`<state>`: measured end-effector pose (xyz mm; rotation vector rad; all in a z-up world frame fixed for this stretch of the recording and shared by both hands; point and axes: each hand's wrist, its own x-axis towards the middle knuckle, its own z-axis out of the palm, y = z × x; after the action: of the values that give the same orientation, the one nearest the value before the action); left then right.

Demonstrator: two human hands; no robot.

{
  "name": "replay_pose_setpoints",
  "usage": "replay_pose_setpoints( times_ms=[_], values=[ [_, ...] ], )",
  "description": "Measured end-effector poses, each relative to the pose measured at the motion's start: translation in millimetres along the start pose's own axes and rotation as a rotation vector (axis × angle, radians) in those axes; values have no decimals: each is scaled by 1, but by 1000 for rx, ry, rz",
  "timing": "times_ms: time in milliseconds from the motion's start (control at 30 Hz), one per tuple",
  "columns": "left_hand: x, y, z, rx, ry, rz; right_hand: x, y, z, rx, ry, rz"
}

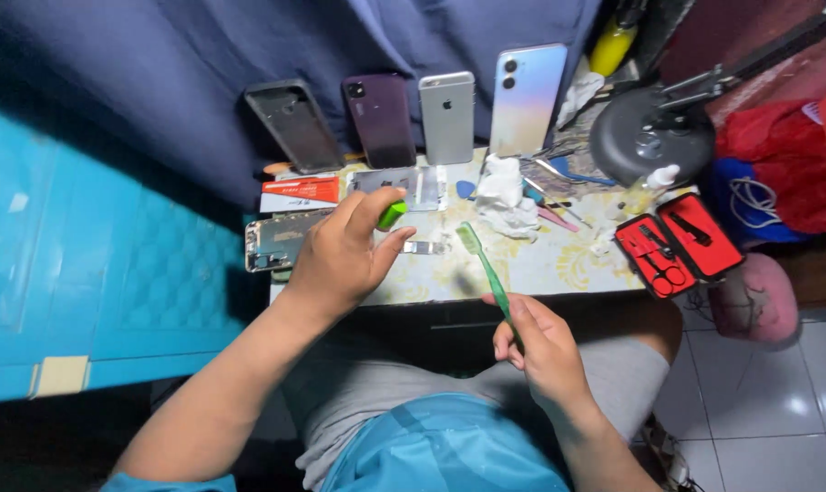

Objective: Cleaning and inspecting small electronic components from a disassembled smartphone using tweezers, a brush, and a cloth.

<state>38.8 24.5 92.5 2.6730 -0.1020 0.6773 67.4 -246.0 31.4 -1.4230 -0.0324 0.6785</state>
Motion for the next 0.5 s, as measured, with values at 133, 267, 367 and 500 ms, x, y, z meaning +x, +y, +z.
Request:
replay_pose_setpoints(
  times_ms=[133, 267, 367, 500],
  values=[
    [-13, -8, -31, 191, 0, 73, 24, 20, 27, 113, -182, -81],
    [-21, -19, -30, 440, -23, 221, 17, -4, 64, 290, -253, 51],
    [-25, -25, -23, 627, -16, 294, 7, -13, 70, 289, -311, 88],
    [-19, -22, -26, 720, 0, 357, -1, -20, 73, 264, -341, 51]
  ],
)
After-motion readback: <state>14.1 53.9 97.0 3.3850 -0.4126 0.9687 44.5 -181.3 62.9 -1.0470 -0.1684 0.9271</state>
